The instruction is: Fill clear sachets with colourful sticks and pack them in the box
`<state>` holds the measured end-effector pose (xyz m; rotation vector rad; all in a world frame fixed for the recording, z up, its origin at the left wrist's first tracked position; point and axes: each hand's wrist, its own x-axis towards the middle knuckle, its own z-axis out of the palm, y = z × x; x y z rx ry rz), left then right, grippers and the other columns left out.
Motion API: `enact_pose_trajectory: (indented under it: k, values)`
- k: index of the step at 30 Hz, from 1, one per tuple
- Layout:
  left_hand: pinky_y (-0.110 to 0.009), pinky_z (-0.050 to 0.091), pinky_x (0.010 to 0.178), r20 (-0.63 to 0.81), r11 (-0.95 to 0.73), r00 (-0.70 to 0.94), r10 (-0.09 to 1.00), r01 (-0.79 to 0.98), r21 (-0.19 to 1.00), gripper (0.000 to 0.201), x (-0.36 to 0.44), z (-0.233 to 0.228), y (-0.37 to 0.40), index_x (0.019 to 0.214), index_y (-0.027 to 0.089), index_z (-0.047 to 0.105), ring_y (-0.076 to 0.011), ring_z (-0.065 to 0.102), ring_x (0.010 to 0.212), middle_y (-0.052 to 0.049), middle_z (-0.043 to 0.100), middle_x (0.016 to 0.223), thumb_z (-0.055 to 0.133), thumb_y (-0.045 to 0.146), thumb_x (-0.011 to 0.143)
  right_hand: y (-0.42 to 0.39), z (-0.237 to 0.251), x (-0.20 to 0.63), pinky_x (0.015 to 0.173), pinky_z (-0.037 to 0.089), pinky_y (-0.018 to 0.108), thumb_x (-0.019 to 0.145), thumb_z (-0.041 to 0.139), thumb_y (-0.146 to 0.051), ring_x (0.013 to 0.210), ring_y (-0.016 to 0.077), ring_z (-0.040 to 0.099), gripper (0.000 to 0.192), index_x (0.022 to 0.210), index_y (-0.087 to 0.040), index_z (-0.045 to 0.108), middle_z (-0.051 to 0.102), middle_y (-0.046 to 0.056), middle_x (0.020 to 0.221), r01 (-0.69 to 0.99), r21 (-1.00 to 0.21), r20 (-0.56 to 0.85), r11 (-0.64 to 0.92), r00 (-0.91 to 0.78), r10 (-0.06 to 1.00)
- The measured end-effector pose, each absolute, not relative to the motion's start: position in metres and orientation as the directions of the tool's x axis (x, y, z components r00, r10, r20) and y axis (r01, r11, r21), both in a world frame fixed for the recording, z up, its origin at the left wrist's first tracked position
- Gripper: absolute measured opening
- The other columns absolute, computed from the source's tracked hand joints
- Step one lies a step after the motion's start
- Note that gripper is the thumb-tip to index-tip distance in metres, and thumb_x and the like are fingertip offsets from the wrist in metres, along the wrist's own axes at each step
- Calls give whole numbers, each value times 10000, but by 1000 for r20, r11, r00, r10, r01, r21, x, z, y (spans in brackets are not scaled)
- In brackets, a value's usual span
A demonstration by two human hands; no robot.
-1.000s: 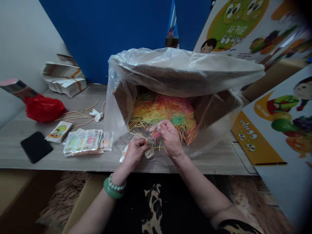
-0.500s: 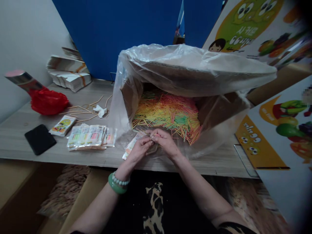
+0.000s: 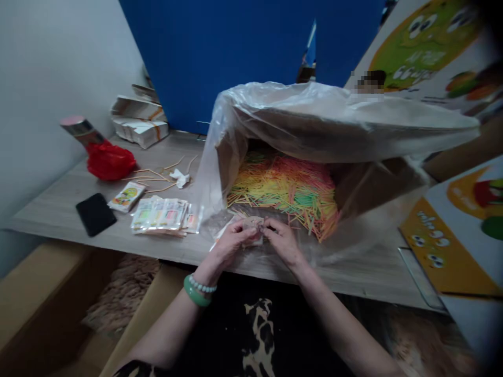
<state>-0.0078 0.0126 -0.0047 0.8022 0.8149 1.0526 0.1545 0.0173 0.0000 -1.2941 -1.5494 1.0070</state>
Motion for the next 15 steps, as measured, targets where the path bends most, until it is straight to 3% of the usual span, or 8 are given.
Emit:
enact_pose_trajectory:
  k: [3, 8, 11, 13, 15]
  values:
    - [-285, 468, 704, -165, 241, 219, 962, -389, 889, 235, -8, 2, 9, 796, 147, 788, -151, 598, 714, -62, 714, 798, 809, 356, 690, 14, 4, 148, 786, 398, 308, 772, 549, -328, 704, 158, 523, 193, 628, -201, 543, 557, -17, 663, 292, -944, 109, 152, -159, 981]
    - [-281, 489, 733, -80, 73, -13, 997, -281, 957, 159, -44, 27, 10, 722, 169, 790, -185, 615, 854, -71, 707, 879, 809, 296, 629, 9, 2, 137, 717, 395, 283, 786, 540, -331, 713, 159, 529, 151, 740, -199, 597, 590, -7, 723, 266, -960, 12, 90, -279, 960]
    - [-247, 428, 559, -132, 96, -121, 984, -263, 960, 175, -88, 36, 18, 686, 169, 751, -119, 539, 616, -18, 665, 731, 826, 308, 613, 12, -7, 143, 729, 402, 286, 745, 533, -308, 765, 172, 557, 162, 811, -192, 626, 624, 10, 794, 290, -957, -49, 16, -215, 975]
    - [-252, 431, 571, -105, 59, -306, 946, -154, 986, 252, -120, 34, 28, 622, 150, 692, -125, 537, 608, -6, 628, 656, 845, 347, 585, 13, -15, 149, 723, 397, 284, 719, 520, -287, 754, 173, 552, 149, 786, -194, 616, 615, 5, 767, 339, -941, -63, -17, -126, 990]
    - [-268, 440, 604, -37, 29, -419, 907, -24, 999, 279, -148, 29, 39, 689, 147, 686, -145, 555, 664, -14, 638, 720, 800, 399, 651, 13, -20, 153, 715, 390, 278, 714, 504, -265, 743, 172, 549, 124, 757, -199, 600, 611, -1, 746, 400, -916, -60, -18, -92, 994]
